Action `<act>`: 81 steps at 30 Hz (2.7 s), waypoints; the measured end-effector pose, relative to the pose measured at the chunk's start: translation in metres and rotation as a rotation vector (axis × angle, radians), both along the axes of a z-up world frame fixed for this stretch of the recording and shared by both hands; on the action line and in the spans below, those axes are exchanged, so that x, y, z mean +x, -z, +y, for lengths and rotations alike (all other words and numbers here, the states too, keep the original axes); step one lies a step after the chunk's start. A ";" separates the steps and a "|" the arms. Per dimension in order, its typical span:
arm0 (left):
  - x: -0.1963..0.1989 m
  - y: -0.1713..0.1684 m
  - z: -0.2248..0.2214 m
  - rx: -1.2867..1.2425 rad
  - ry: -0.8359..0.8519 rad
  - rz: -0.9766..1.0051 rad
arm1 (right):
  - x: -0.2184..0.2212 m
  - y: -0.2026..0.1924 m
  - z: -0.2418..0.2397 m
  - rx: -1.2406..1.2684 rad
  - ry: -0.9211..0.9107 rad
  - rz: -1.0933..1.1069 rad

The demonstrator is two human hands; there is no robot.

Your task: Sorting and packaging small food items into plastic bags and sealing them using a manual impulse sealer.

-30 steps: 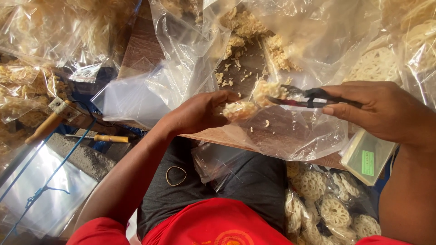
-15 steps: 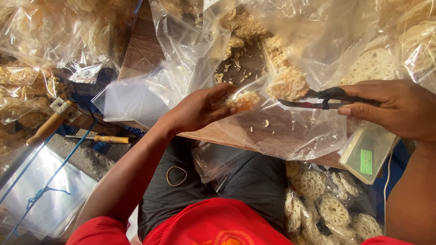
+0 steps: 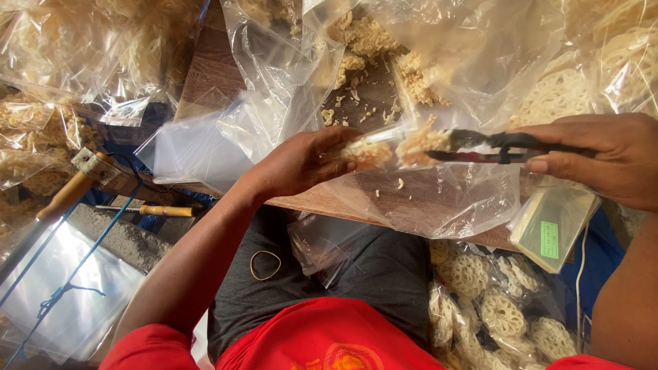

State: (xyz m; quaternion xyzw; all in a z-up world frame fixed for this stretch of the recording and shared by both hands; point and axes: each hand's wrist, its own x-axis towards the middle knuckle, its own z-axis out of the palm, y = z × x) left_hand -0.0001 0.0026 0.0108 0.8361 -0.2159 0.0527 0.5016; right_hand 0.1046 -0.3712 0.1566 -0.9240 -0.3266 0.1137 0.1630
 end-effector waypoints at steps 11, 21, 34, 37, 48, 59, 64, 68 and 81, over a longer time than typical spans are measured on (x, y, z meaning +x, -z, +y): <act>0.005 0.001 -0.009 0.078 0.028 -0.053 | 0.007 0.017 0.004 -0.061 -0.197 -0.106; 0.003 -0.013 -0.027 -0.289 0.153 0.112 | -0.014 -0.012 0.067 -0.198 -0.127 -0.023; -0.023 0.035 0.013 -1.034 -0.006 0.290 | -0.031 0.232 0.081 0.088 0.321 -0.284; -0.031 0.037 0.015 -0.976 -0.154 0.278 | -0.047 0.229 0.113 0.184 0.195 -0.592; -0.104 0.066 0.010 -0.667 -0.781 -0.029 | -0.123 0.220 0.257 1.413 -0.021 0.716; -0.159 0.084 0.036 -0.925 -1.079 -0.377 | -0.176 0.210 0.324 1.379 -0.075 1.195; -0.185 0.086 0.048 -0.889 -1.105 -0.381 | -0.182 0.224 0.337 1.307 -0.129 1.278; -0.210 0.073 0.060 -1.033 -0.967 -0.322 | -0.188 0.216 0.348 1.226 -0.246 1.334; -0.269 0.089 0.097 -1.067 -1.134 -0.424 | -0.214 0.201 0.403 1.169 -0.266 1.180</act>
